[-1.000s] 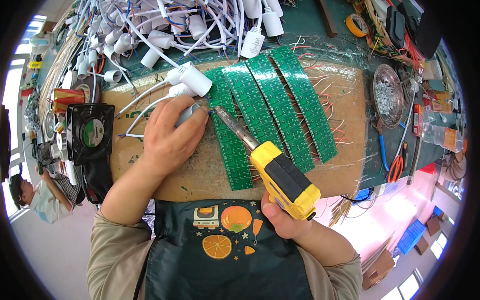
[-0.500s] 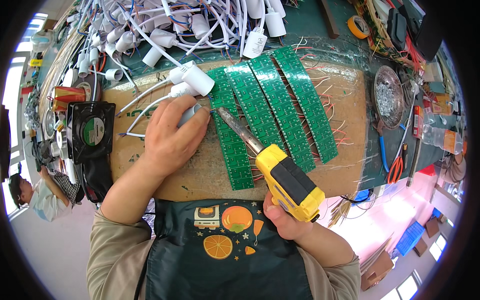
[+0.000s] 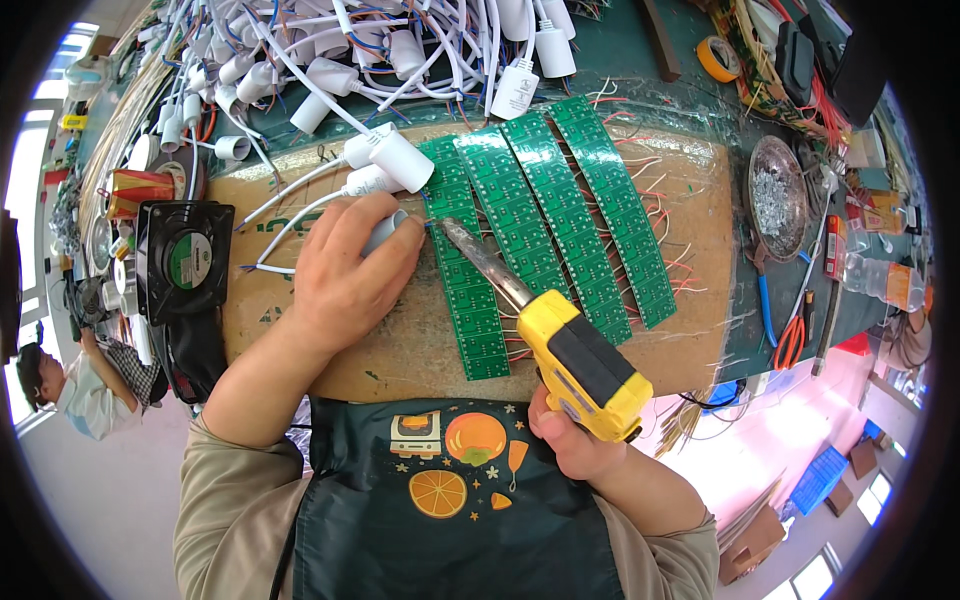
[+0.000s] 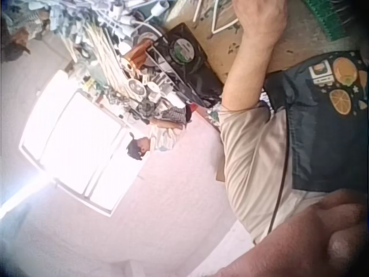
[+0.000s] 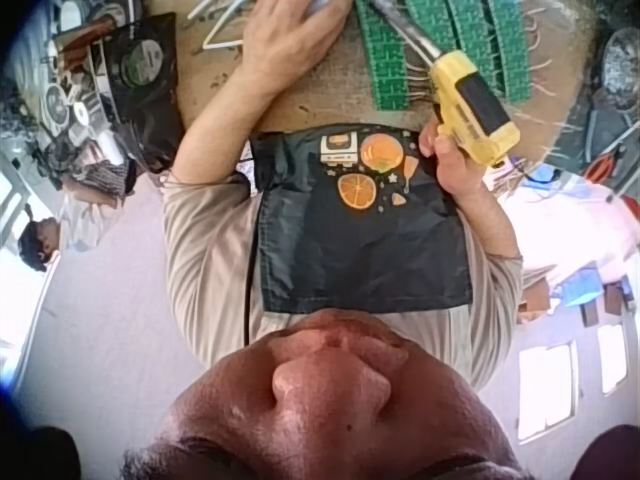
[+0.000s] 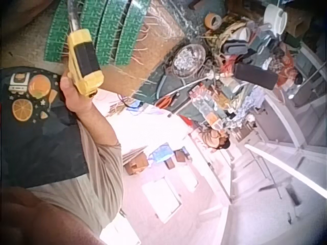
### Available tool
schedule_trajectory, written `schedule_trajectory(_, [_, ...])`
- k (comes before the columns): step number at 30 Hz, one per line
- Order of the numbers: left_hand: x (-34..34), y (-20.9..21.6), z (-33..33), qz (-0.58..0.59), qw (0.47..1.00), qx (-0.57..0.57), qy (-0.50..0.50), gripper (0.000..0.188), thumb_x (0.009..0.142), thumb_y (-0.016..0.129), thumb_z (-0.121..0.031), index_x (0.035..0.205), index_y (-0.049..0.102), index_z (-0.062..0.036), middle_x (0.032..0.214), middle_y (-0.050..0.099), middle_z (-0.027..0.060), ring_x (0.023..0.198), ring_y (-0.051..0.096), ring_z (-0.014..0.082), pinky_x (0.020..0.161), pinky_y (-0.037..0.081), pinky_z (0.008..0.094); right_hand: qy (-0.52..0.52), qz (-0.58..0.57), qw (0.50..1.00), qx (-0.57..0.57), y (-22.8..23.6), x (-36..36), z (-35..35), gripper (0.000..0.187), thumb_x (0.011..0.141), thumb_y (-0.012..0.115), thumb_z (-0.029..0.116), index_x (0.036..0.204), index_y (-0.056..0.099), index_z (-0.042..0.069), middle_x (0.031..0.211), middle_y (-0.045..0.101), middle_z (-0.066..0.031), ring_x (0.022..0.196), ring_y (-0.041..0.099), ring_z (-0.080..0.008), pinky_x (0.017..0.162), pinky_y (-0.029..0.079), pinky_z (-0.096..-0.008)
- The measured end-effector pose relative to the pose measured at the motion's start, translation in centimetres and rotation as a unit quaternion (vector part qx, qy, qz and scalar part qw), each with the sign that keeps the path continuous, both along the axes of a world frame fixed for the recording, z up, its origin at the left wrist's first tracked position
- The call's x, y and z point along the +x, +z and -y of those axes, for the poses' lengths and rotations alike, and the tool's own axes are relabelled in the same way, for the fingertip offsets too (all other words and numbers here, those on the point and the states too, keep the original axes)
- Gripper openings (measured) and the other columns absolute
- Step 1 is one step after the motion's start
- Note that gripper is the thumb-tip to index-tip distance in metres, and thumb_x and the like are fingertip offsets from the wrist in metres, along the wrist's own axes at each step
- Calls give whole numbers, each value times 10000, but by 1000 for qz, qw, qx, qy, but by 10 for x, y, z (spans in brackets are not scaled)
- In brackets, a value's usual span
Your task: The person solders wires from electronic components onto circuit board strips using a soldering gun, moves the completed batch aside, and solders another set of components onto new circuit boards.
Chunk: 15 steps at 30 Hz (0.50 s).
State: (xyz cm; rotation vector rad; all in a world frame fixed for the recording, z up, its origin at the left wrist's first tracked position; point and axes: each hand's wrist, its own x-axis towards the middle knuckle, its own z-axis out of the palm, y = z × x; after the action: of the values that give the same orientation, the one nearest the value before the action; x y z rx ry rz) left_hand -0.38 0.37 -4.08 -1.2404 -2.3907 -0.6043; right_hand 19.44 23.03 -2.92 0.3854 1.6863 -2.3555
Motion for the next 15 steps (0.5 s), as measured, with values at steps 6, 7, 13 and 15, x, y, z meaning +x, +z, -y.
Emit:
schedule_trajectory(6, [0,0,-2,4,1000,2,0,310,699,771,-27,988,668,-72,1017,575,99,818,607,289,687,512,384,-80,-35,995,-38,3,1,0,712,869,727,399,1373,400,17,731,488,-37,562,482,-152,516,433,-296])
schedule_trajectory(7, [0,1,-1,5,1000,0,2,309,699,770,-27,987,668,-73,1017,575,98,821,608,289,690,512,385,-98,-30,994,-35,4,0,0,733,862,734,407,1375,394,9,729,495,-34,559,488,-147,501,434,-296])
schedule_trajectory(13, [2,3,-2,-2,1000,-7,13,314,697,777,-42,990,674,-85,1038,587,92,847,610,287,725,506,393,-132,-71,989,-12,2,-1,-14,743,867,723,414,1373,383,-11,718,497,-26,547,488,-139,486,435,-297])
schedule_trajectory(15, [3,4,-2,-5,1000,-9,19,315,695,781,-49,989,678,-88,1044,590,88,860,609,284,734,503,393,-141,-93,986,-1,-4,1,-21,739,873,715,408,1371,378,-21,721,495,-28,550,488,-139,484,431,-292])
